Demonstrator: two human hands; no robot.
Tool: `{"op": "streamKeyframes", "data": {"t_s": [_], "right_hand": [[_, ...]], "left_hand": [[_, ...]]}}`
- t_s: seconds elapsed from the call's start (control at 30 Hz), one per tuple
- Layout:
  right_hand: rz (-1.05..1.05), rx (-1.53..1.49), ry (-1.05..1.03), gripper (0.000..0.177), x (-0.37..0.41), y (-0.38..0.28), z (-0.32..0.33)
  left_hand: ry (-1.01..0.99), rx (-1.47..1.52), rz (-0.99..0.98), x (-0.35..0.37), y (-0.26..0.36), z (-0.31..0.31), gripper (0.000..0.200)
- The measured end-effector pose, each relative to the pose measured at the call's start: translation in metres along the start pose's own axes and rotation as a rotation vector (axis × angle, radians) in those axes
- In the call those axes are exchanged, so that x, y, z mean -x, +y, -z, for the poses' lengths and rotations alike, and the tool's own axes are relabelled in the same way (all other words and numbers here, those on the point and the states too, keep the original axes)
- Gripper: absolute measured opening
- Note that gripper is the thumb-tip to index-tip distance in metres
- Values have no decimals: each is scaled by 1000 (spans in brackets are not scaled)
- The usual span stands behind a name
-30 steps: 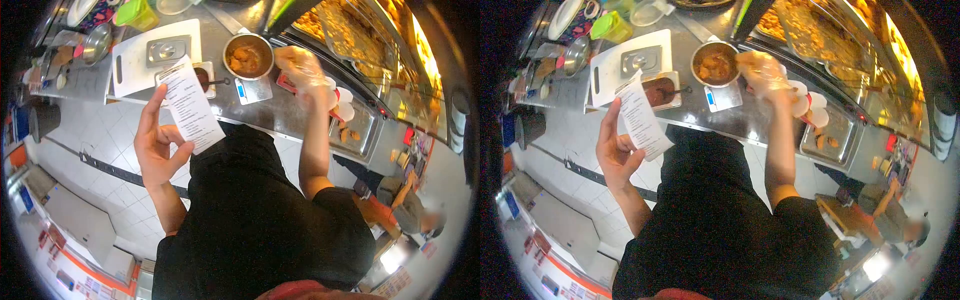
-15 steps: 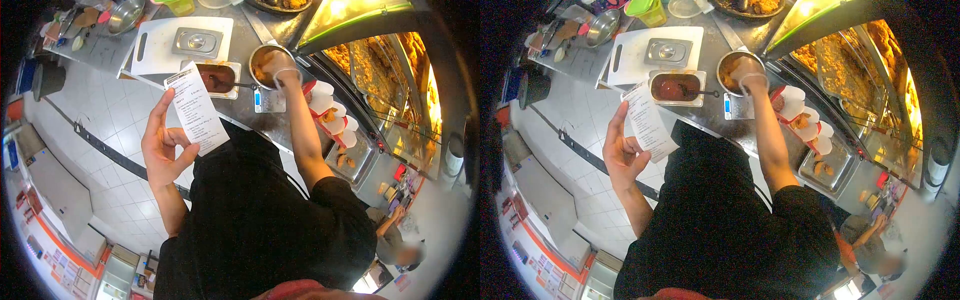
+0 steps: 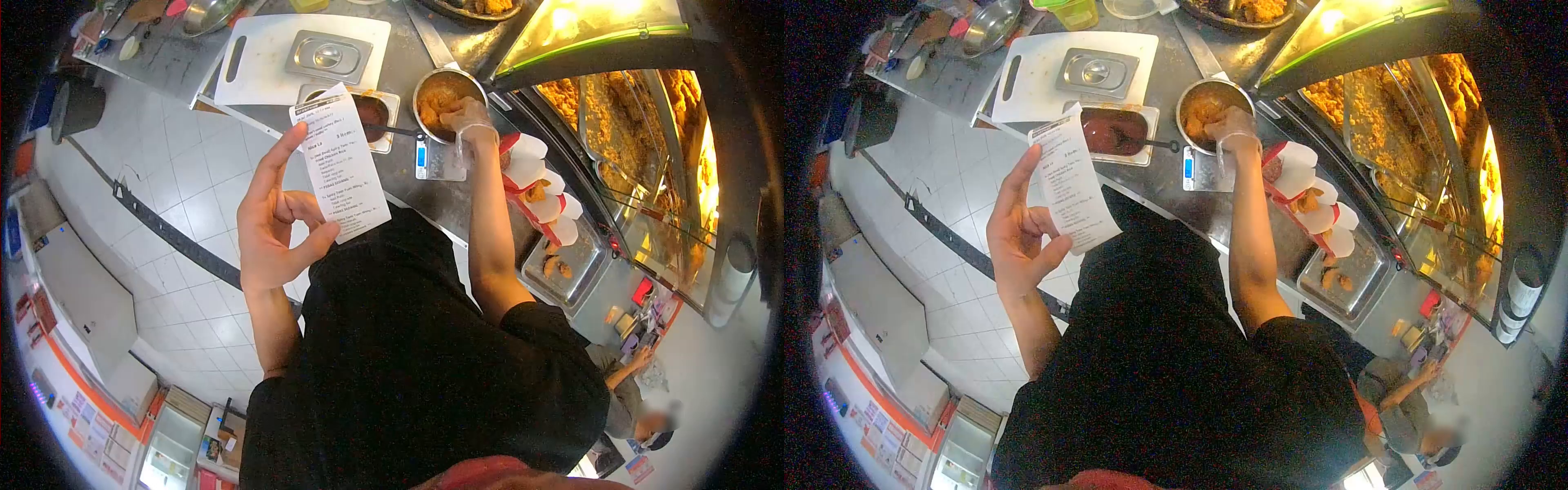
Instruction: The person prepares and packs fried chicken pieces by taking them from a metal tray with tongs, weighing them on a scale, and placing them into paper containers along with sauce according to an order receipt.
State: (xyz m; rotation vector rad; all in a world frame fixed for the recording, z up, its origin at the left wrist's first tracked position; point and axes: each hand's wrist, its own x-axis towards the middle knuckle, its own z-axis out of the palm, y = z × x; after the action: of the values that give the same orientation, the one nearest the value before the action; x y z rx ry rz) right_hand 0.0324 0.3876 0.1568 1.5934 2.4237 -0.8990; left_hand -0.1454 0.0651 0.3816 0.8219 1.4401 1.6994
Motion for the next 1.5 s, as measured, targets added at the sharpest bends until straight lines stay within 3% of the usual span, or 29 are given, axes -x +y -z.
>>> {"op": "streamKeyframes", "data": {"t_s": [0.23,0.33,0.43,0.53,0.63,0.73,0.83,1.0,1.13,1.33,1.43,1.47,1.5], "right_hand": [[-92,81,83,47,-4,-6,-17],[-33,4,147,49,7,-13,-8],[48,-51,59,50,2,-3,-9],[-33,-23,-22,55,0,-11,-1],[-27,-59,-9,48,19,-31,30],[-36,-527,-38,41,28,-15,45],[-3,-797,16,32,54,-15,71],[-34,-447,139,28,121,-17,126],[25,-66,405,29,168,-7,139],[-225,211,380,31,155,26,122],[-98,76,359,32,139,58,106],[-245,61,258,35,137,46,112],[-185,128,285,33,132,52,112]], "left_hand": [[7,-10,-11,0,-1,-3,90],[-22,1,6,3,-2,-1,90],[-25,-11,15,3,0,-3,90],[-41,1,20,2,2,-4,91],[-35,-6,25,1,6,-6,91],[-26,-9,10,0,7,-6,90],[7,-13,-14,-1,1,-7,90],[-21,-10,-3,-4,-4,-8,90],[-80,-5,1,-8,-3,-12,89],[-125,-45,-20,-13,-1,-14,89],[-87,-39,-33,-10,0,-14,90],[-77,-41,-23,-9,1,-14,91],[-66,-43,-16,-8,2,-13,91]]}}
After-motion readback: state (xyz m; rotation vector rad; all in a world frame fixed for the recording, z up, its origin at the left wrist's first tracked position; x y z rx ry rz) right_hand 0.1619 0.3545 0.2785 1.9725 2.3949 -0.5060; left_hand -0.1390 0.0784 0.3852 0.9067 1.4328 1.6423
